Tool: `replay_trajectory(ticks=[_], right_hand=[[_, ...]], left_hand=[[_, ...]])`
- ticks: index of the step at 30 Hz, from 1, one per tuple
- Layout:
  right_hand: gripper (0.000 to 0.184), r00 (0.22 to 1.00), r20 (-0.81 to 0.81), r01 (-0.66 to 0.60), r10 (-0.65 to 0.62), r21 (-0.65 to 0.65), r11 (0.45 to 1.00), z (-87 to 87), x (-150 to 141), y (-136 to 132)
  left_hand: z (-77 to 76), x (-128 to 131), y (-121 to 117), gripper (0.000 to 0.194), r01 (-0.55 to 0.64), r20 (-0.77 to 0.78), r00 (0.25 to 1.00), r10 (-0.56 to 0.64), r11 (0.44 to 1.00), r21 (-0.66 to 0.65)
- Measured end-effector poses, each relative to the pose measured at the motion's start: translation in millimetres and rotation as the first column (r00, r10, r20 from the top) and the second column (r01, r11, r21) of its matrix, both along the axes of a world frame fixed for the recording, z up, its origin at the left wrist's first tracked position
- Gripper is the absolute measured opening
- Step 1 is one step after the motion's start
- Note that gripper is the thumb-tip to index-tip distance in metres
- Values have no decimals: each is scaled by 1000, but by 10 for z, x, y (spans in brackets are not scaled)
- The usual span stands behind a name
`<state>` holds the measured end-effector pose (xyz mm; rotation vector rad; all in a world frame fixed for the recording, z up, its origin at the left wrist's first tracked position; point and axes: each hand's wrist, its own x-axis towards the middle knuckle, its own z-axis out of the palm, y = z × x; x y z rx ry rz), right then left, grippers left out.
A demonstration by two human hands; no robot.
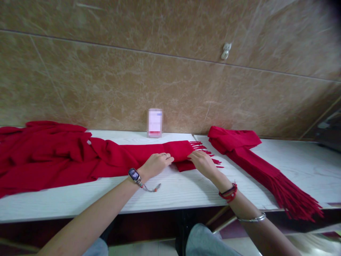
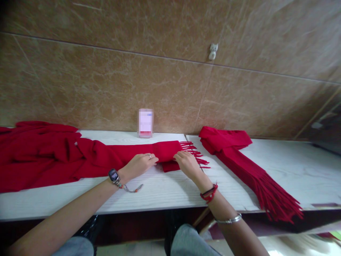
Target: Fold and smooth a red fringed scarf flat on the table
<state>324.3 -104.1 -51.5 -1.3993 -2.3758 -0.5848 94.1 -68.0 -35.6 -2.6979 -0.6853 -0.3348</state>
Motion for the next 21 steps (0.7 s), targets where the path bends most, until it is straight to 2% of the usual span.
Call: replay_trajectory(ticks=[6, 9, 12, 17, 21], right_hand=[[19, 992, -127, 10, -8, 11, 1000, 129, 25, -76], [19, 985, -161, -90, 62, -172, 981, 139, 86, -119], [22, 977, -182, -175, 115, -357, 918, 93, 147, -143], [22, 949, -281, -252, 144, -399, 882, 62, 190, -130], [19, 927, -357, -267, 112, -423, 866, 97, 206, -113]], left_hand=[[52, -25, -24, 14, 37, 82, 996, -36, 999, -10], [42, -25, -58, 11, 102, 6, 995, -102, 992, -73], [18, -17, -80, 11, 146, -69, 986, -154, 983, -109], [47, -16, -65, 12, 178, -63, 981, -184, 980, -84], [82, -28, -47, 14, 187, -28, 982, -189, 980, -61]])
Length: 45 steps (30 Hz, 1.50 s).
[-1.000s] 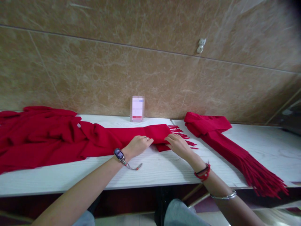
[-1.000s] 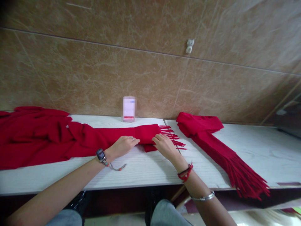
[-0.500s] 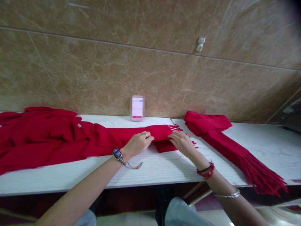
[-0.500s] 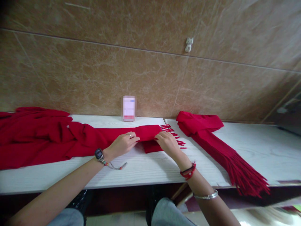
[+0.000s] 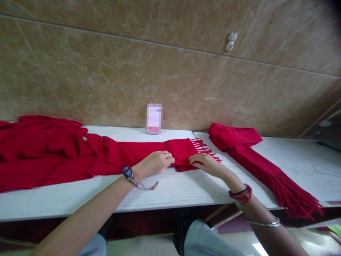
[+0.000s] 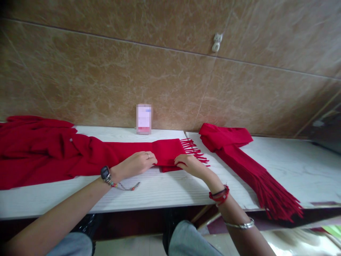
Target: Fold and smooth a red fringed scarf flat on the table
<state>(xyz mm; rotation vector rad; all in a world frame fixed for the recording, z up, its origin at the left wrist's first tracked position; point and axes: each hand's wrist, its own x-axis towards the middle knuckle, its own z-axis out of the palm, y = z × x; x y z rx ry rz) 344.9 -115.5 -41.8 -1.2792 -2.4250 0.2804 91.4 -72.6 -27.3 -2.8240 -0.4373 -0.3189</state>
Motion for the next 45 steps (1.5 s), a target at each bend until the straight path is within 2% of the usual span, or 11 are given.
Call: replay_trajectory(ticks=[3, 8, 14, 18, 21, 26, 32, 36, 40, 43, 45], right_hand=[[18, 1000, -29, -1, 0, -25, 1000, 4, 15, 7], [18, 1000, 30, 0, 1, -35, 999, -17, 11, 18], [16, 992, 125, -4, 12, -64, 998, 129, -16, -18], [23, 993, 94, 61, -67, 59, 996, 318, -73, 32], [24, 989, 99, 91, -106, 153, 984, 362, -189, 190], [32, 978, 205, -6, -30, 175, 984, 226, -417, 669], [39, 966, 249, 46, -71, 105, 993, 34, -478, 1142], [22, 980, 96, 154, -175, 196, 968, -193, -426, 1236], [24, 971, -41, 238, -236, 273, 932, -352, -370, 1274], [26, 981, -112, 184, -156, 322, 928, -327, -347, 1232], [28, 993, -117, 64, -27, 331, 941, -272, -342, 1157]], left_hand=[[-18, -2, -4, 18, -3, 16, 1000, 4, 999, -49], [-73, 17, -35, 30, -5, -84, 996, -3, 996, -93], [-78, 72, -102, 17, 32, -5, 999, -33, 989, -142], [-93, 104, -168, 27, 18, 5, 1000, -17, 982, -190], [-127, 104, -193, 32, -18, 8, 1000, 20, 984, -179], [-176, 54, -161, 46, -95, -47, 995, 85, 953, -287], [-159, 15, -175, 56, -211, -137, 977, 166, 858, -468], [-147, 1, -223, 58, -234, -156, 971, 179, 826, -513], [-127, -4, -257, 55, -211, -161, 975, 150, 846, -490], [-109, 0, -252, 55, -152, -172, 982, 80, 873, -463], [-106, 1, -235, 55, -119, -169, 985, 46, 883, -453]])
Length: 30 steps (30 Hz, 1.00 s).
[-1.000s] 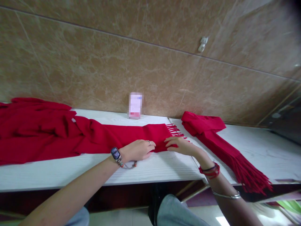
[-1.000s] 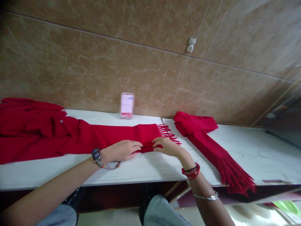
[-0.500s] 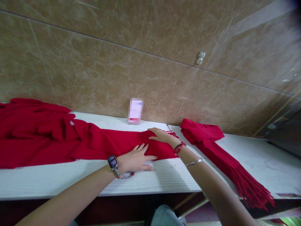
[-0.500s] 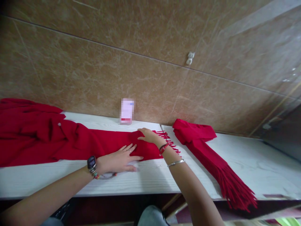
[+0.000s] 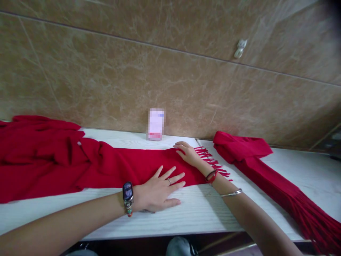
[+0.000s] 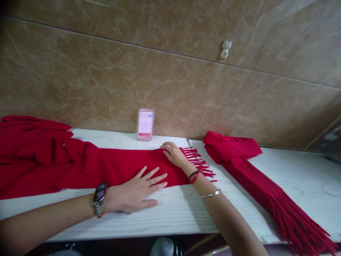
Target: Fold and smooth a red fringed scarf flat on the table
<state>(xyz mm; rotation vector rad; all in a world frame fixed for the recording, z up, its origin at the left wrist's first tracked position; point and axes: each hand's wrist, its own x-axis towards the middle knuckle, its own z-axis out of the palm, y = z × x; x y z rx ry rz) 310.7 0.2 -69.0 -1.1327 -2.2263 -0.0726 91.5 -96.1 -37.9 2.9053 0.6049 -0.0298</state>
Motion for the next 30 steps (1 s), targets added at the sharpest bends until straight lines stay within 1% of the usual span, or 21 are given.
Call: replay_trajectory(ticks=[1, 3, 4, 5, 7, 10, 12, 14, 16, 17, 19, 21, 23, 24, 26, 28, 29, 30], right_hand=[[29, 997, 25, -78, 79, -27, 997, 27, 0, -44], [33, 968, 114, -207, 223, -134, 969, 61, -3, -118], [35, 949, 165, -235, 268, -194, 952, 66, -4, -138], [37, 934, 214, -233, 286, -244, 941, 61, -3, -142], [40, 924, 291, -157, 247, -299, 941, 33, 14, -105], [43, 929, 358, 24, 96, -315, 949, -17, 72, 8], [44, 934, 357, 129, -19, -288, 949, -13, 113, 53], [45, 949, 301, 171, -96, -234, 957, 35, 128, 30], [46, 967, 240, 132, -84, -188, 973, 104, 106, -63], [46, 971, 235, 90, -43, -190, 978, 132, 84, -126], [46, 957, 283, 10, 61, -243, 970, 147, 46, -246], [45, 928, 350, -14, 126, -305, 952, 101, 55, -310], [45, 912, 395, 20, 112, -316, 949, 20, 140, -284], [45, 910, 409, 62, 72, -306, 950, -17, 208, -242], [45, 900, 433, 189, -49, -286, 939, -57, 365, -132], [46, 878, 442, 322, -186, -256, 911, -29, 496, -53], [46, 871, 433, 360, -234, -235, 903, 7, 532, -46], [47, 874, 413, 366, -257, -211, 906, 49, 542, -68]], left_hand=[[-2, -1, 11, 55, 15, 2, 1000, -15, 1000, -2], [-12, -5, 32, 56, 37, 6, 999, -37, 999, -15], [-18, -8, 41, 56, 45, 4, 999, -45, 999, -22], [-24, -12, 47, 57, 50, 2, 999, -50, 998, -28], [-31, -19, 53, 58, 50, 5, 999, -50, 998, -30], [-31, -26, 47, 60, 40, 7, 999, -40, 999, -26], [-34, -29, 41, 60, 31, 6, 999, -31, 999, -21], [-49, -32, 38, 59, 17, 13, 1000, -17, 1000, -11], [-74, -36, 39, 58, -3, 32, 999, 3, 1000, 2], [-86, -38, 40, 58, -14, 40, 999, 14, 1000, 7], [-102, -42, 43, 59, -33, 44, 999, 33, 999, 7], [-100, -43, 42, 60, -39, 39, 999, 38, 999, 4], [-84, -40, 38, 61, -33, 27, 999, 33, 999, 4], [-75, -38, 36, 62, -29, 22, 999, 29, 1000, 4], [-63, -36, 33, 62, -26, 15, 1000, 26, 1000, 3], [-67, -38, 33, 61, -25, 25, 999, 25, 1000, 4], [-75, -41, 34, 61, -24, 35, 999, 24, 1000, 5], [-86, -43, 36, 61, -23, 44, 999, 23, 1000, 7]])
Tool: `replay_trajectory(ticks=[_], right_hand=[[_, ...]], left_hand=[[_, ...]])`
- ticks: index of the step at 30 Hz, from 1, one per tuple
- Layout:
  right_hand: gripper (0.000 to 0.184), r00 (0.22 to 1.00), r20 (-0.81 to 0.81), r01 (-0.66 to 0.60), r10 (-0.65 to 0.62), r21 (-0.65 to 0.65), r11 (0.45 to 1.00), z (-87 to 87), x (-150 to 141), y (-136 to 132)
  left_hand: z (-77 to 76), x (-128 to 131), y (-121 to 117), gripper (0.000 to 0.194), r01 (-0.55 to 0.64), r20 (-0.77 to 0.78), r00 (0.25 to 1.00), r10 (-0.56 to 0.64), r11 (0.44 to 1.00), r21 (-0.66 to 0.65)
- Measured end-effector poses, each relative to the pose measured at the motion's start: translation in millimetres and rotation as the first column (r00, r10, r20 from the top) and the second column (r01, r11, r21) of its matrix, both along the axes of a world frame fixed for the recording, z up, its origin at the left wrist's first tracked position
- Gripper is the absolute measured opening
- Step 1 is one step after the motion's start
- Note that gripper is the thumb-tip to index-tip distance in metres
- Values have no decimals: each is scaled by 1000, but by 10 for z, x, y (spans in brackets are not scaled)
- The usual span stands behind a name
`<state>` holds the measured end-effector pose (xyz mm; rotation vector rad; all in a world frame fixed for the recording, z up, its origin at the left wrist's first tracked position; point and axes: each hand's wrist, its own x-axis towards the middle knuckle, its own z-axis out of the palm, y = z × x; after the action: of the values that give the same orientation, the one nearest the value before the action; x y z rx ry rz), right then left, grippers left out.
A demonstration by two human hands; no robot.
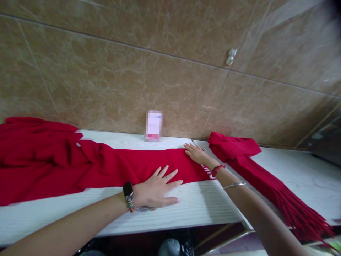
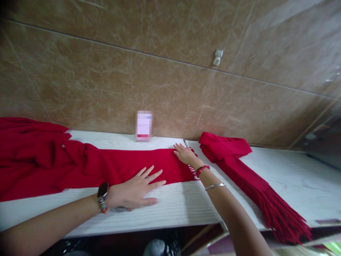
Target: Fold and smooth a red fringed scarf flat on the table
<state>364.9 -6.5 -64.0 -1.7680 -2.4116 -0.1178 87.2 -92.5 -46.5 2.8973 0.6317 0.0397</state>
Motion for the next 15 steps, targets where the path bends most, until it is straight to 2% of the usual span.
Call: replay_trajectory(ticks=[3, 5, 7, 11, 13, 15], right_hand=[[50, 988, -49, -141, 144, 56, 988, 91, -99, -213], [50, 962, -47, -268, 268, 7, 963, 73, -189, -399], [49, 948, -3, -317, 317, -54, 947, 6, -202, -522], [42, 961, 166, -217, 222, -47, 975, -79, 50, -451], [39, 954, 243, -179, 177, -12, 984, -44, 168, -324], [39, 959, 249, -155, 138, 50, 987, 4, 166, -213]], left_hand=[[-30, -7, 7, 61, 6, 20, 1000, -6, 1000, 6], [-38, -9, 9, 62, 7, 24, 1000, -8, 1000, 8], [-37, -11, 8, 62, 8, 25, 1000, -8, 1000, 7], [-47, -17, 10, 62, 13, 45, 999, -13, 1000, 8], [-61, -20, 13, 63, 15, 56, 998, -15, 1000, 11], [-73, -21, 15, 64, 14, 60, 998, -14, 1000, 11]])
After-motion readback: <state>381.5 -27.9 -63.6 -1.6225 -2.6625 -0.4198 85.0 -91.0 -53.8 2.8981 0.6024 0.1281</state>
